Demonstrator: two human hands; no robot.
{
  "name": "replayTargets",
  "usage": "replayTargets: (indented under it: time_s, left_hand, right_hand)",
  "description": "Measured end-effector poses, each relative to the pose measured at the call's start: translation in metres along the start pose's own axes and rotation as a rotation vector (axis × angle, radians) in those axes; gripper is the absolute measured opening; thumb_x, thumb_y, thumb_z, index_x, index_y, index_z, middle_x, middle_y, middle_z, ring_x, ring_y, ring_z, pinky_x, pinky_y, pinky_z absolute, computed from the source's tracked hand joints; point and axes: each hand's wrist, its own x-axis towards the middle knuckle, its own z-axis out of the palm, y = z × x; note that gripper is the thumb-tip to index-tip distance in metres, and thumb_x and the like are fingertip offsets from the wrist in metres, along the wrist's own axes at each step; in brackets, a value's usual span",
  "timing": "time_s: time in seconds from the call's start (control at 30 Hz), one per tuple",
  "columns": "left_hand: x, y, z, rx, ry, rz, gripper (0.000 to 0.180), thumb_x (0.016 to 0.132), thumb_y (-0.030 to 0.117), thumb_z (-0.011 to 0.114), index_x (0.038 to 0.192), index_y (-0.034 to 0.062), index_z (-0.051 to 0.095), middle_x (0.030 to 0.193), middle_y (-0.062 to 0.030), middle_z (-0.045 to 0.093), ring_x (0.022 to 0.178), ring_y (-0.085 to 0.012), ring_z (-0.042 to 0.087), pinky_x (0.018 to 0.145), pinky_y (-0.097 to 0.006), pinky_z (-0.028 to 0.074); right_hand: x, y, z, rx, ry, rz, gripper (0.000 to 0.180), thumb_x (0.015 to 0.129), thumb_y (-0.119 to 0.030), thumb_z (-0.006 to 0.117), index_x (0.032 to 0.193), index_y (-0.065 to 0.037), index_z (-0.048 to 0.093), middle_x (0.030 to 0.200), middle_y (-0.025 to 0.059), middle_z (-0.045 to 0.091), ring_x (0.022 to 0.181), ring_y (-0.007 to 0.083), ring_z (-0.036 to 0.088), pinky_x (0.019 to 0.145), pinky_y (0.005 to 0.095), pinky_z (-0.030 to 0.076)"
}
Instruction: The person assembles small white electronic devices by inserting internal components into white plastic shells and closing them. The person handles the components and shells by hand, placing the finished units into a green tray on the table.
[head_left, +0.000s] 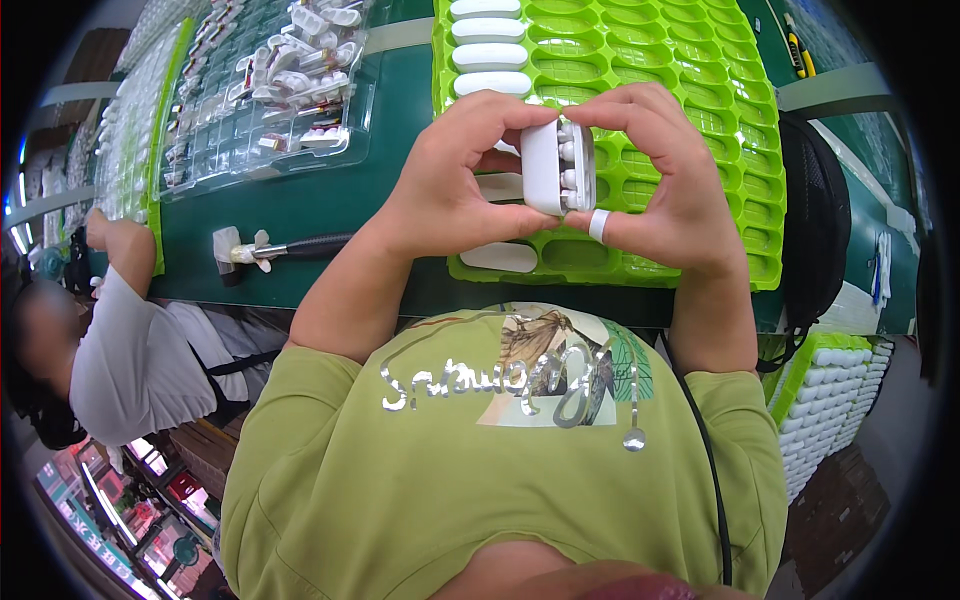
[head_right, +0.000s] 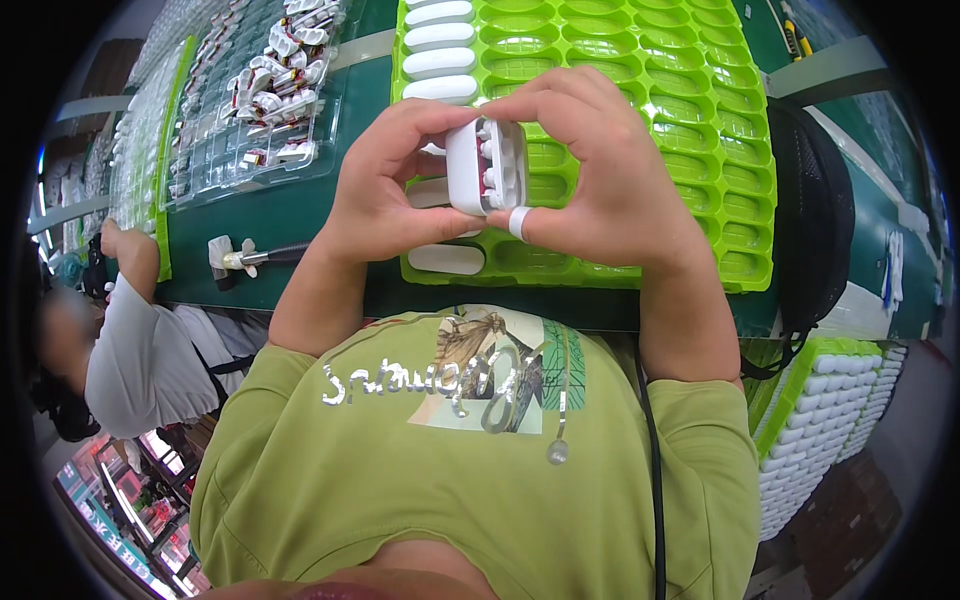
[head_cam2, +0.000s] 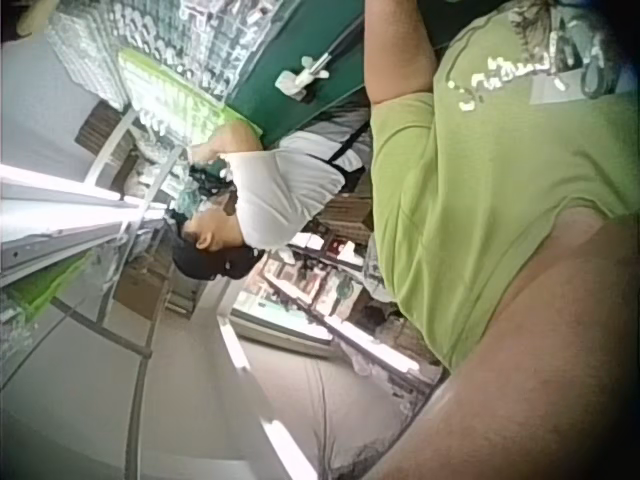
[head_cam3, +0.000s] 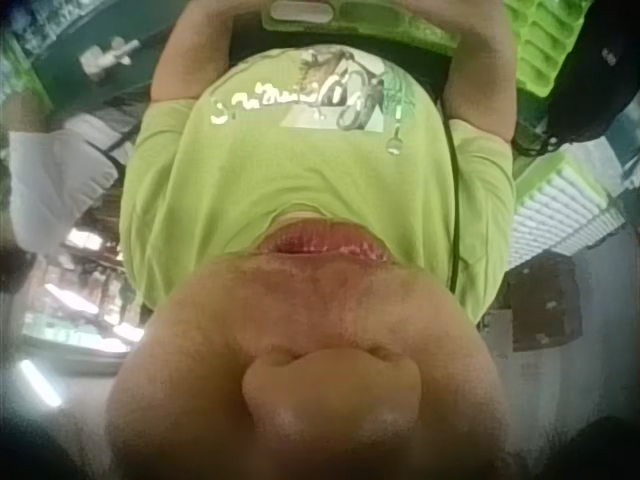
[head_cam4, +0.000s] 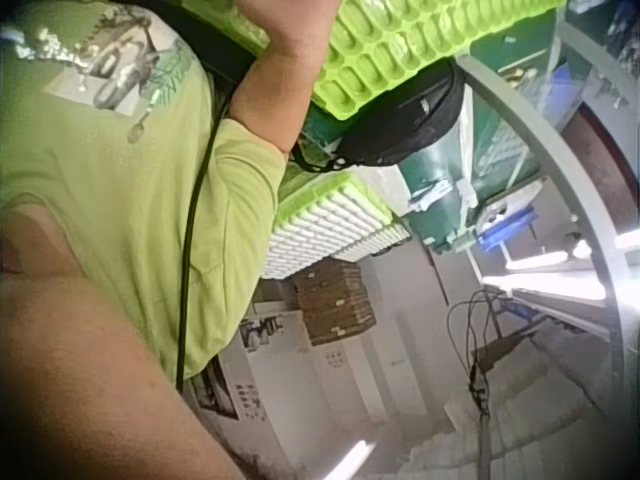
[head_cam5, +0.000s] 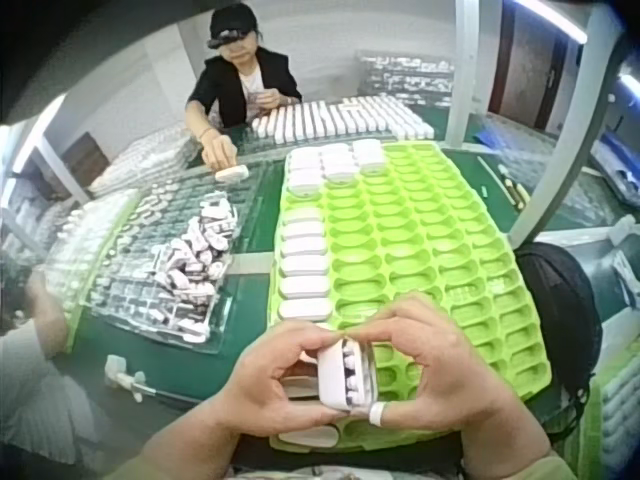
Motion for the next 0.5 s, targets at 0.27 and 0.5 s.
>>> replayTargets:
  time_s: [0.27, 0.5]
  left_hand:
    - [-0.001, 0.001, 0.005, 0.003, 0.007, -0.085, 0.070, 0.063, 0.006, 0.087, 0.125, 0.0015, 0.057, 0.116, -0.0085, 0.056, 0.105, -0.0185, 0.063, 0.087, -0.033, 0.059]
    - [-0.002, -0.005, 0.002, -0.038, 0.013, -0.084, 0.070, 0.061, 0.007, 0.087, 0.124, 0.0004, 0.057, 0.116, -0.0089, 0.056, 0.109, -0.0194, 0.062, 0.089, -0.033, 0.058]
  right_hand:
    - [-0.003, 0.002, 0.004, -0.041, 0.021, -0.002, 0.056, 0.057, -0.014, 0.080, 0.110, -0.004, 0.065, 0.098, 0.0120, 0.062, 0.095, 0.0314, 0.056, 0.085, 0.0395, 0.045]
    - [-0.002, -0.001, 0.002, -0.018, 0.058, 0.012, 0.057, 0.057, -0.015, 0.081, 0.110, -0.003, 0.065, 0.100, 0.0121, 0.064, 0.096, 0.0309, 0.059, 0.086, 0.0387, 0.047]
